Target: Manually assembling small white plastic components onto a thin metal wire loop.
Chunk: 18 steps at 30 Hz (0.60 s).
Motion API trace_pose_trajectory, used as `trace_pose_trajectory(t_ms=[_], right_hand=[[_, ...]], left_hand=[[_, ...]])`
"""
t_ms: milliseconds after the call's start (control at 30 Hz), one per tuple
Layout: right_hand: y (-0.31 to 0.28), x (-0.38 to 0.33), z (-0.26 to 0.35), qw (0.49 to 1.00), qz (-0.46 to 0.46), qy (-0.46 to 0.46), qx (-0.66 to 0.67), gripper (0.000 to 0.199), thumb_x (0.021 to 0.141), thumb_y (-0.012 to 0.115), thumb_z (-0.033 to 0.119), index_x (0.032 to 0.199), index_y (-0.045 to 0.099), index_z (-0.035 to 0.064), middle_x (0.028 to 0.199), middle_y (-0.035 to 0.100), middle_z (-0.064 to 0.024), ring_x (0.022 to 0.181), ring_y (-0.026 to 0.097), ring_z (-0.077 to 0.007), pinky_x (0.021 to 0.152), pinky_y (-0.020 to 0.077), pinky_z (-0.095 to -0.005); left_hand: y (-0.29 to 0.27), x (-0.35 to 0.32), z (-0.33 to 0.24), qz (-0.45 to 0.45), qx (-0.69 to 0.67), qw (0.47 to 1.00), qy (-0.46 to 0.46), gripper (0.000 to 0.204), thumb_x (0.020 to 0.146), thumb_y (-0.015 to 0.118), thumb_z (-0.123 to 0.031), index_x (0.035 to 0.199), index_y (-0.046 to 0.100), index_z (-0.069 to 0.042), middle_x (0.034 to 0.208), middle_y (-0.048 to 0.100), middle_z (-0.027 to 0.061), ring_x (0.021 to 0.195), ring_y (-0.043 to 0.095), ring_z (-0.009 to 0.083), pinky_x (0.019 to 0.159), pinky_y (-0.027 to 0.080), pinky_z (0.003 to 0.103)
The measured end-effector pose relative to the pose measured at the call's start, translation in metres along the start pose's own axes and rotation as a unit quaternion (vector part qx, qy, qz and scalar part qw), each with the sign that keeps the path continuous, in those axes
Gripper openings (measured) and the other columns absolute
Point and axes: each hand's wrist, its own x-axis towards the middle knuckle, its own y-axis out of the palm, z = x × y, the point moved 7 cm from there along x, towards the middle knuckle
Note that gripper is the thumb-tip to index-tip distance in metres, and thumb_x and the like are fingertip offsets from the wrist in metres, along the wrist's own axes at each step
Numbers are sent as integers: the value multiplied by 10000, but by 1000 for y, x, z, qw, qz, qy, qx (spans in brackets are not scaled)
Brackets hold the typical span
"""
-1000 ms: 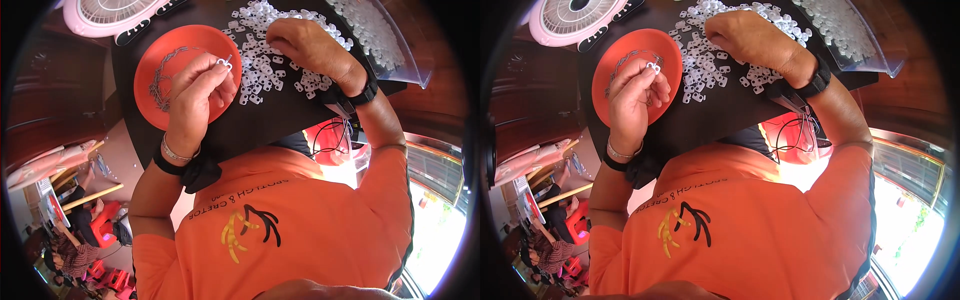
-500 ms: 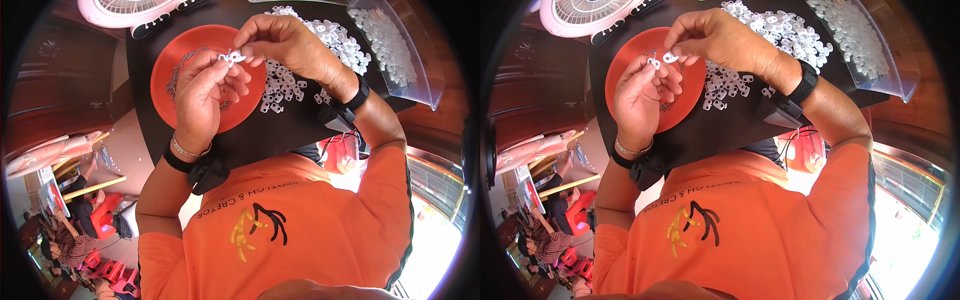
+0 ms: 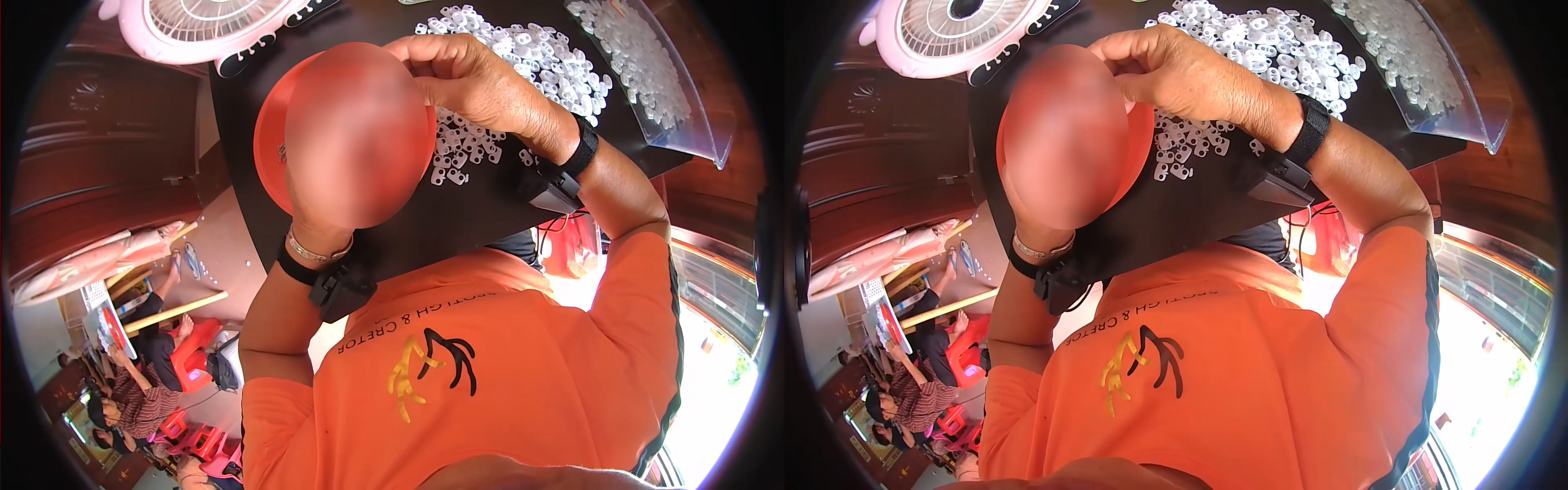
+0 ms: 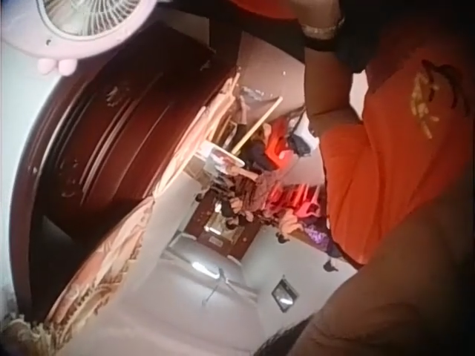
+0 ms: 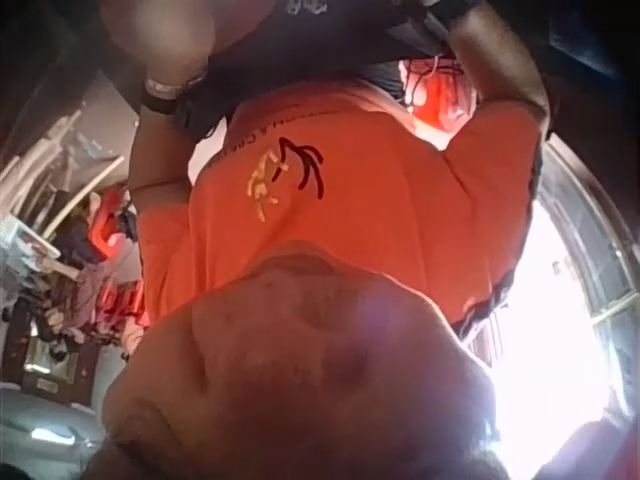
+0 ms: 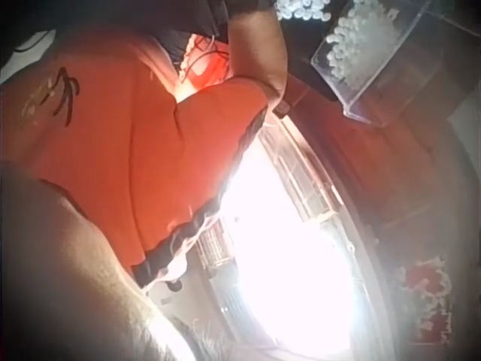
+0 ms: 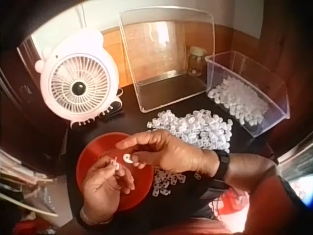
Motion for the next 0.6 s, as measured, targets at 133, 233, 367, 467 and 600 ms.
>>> trace_pose_trajectory(t_ms=[133,233,367,467,600], right_hand=[[3,-1,3,1000,13,-17,9,216,893,592,23,1103,642,17,888,654,-9,797,577,-58,743,492,-219],[5,-2,5,1000,9,-28,7,170,892,593,28,1051,643,0,860,649,-10,780,574,-61,750,492,-225],[5,-2,1,997,19,-38,64,217,888,583,-9,1102,620,2,871,643,-16,780,576,-75,769,494,-238],[5,-3,3,995,18,-45,88,253,882,576,-46,1126,619,5,873,634,-18,762,566,-79,767,496,-246],[5,-4,10,996,29,-78,32,260,886,595,-18,1140,635,25,834,635,-10,752,556,-71,754,497,-244]], left_hand=[[9,-5,6,-36,40,998,-37,195,902,469,-179,820,544,-19,909,654,169,694,631,209,593,479,262],[10,-6,4,-17,32,999,-17,186,895,467,-163,821,546,-12,947,653,171,733,634,208,622,482,264],[10,-6,2,-7,52,999,3,194,899,475,-165,827,553,-2,950,654,166,765,634,200,645,478,263],[13,-9,0,-7,84,996,11,193,908,486,-159,855,567,8,958,652,154,774,629,186,655,477,262],[20,-12,-4,-5,153,987,52,165,915,505,-114,919,588,28,978,647,135,788,616,160,666,475,264]])
